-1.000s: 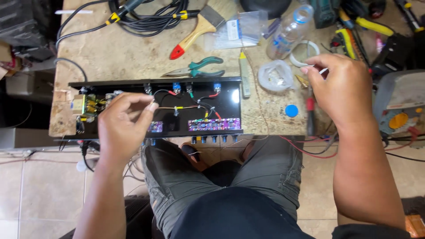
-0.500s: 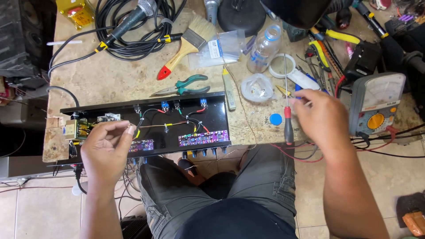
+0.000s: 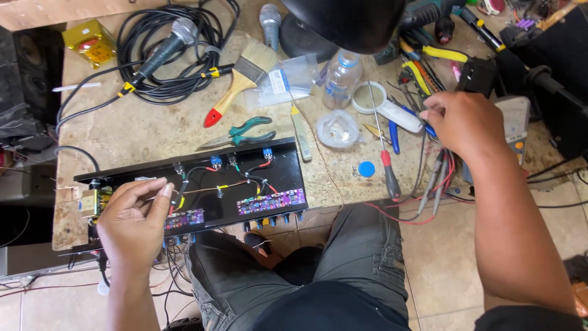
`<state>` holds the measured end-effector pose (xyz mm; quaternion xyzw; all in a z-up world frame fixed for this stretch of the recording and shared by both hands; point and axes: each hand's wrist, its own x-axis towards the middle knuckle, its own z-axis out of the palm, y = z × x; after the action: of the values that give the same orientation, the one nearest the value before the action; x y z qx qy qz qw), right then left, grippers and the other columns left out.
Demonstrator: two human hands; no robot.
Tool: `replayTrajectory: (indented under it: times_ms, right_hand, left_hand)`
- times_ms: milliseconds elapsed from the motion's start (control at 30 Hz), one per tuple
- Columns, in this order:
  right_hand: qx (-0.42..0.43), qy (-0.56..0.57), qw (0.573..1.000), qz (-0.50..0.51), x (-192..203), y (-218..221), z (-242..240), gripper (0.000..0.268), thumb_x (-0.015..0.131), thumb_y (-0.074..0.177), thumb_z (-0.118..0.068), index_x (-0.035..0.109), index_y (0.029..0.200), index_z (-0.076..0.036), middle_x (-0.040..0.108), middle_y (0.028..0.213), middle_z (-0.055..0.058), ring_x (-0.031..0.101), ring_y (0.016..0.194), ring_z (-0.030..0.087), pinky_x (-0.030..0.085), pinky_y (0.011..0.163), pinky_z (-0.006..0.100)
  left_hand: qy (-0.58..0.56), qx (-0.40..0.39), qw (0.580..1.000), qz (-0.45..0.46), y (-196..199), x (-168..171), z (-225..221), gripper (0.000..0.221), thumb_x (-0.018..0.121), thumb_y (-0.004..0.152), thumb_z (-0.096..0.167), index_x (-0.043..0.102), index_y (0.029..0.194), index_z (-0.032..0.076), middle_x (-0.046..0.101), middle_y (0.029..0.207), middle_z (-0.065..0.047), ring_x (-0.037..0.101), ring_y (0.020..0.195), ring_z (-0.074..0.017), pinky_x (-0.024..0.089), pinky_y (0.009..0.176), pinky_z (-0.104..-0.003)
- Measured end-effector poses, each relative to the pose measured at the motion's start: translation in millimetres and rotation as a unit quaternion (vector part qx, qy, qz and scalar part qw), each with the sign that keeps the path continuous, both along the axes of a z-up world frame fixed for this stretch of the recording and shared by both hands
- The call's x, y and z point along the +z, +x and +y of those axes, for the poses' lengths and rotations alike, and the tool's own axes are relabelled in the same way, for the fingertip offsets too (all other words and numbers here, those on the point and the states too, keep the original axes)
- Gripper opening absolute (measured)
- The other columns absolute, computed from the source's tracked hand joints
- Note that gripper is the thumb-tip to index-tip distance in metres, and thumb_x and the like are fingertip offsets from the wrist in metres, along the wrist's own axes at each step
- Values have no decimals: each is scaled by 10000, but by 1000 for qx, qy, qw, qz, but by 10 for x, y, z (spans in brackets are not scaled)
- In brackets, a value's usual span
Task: Repairing an electronic audio device by manipulating internal wires and components using a screwdriver and pliers
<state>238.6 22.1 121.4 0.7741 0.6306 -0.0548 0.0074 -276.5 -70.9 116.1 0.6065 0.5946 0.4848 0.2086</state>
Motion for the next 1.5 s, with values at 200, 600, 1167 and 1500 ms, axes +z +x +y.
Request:
replayTrajectory:
  times_ms: [200,600,1167,1500]
  right_hand:
    - [35,17,999,23,8,-233,-45,208,677,972,-391,788,1106,-276,787,1001,119,713,944,403,531,750,483]
    - [445,70,887,98,-472,-2347,1037,254,722,914,-272,778,1121,-136,756,997,136,718,1008,400,575,901,506]
    - [392,1,913,115,-42,-2394,1015,389,649,1131,-375,641,1210,5,613,917,243,569,819,432,412,688,510]
    - [111,-124,769,618,-115,-1714,-158,175,538,959,13,490,1127,16,702,1183,338,655,1020,335,485,789,361]
  left_hand:
    - [7,67,997,-23,-99,-35,117,260,776,927,-52,700,1175,-67,745,1016,-166,716,918,-164,603,822,-246]
    - [45,83,992,-87,-650,-353,102,275,823,855,-48,721,1108,-22,749,940,-178,752,889,-219,616,752,-286]
    - [44,-46,998,2,-448,-64,-178,145,740,935,-56,757,1049,33,719,1021,-110,698,932,-186,590,787,-256]
    - [-166,-255,883,357,117,-623,215,404,612,783,-75,753,1098,134,433,951,-118,549,692,-381,418,463,-537]
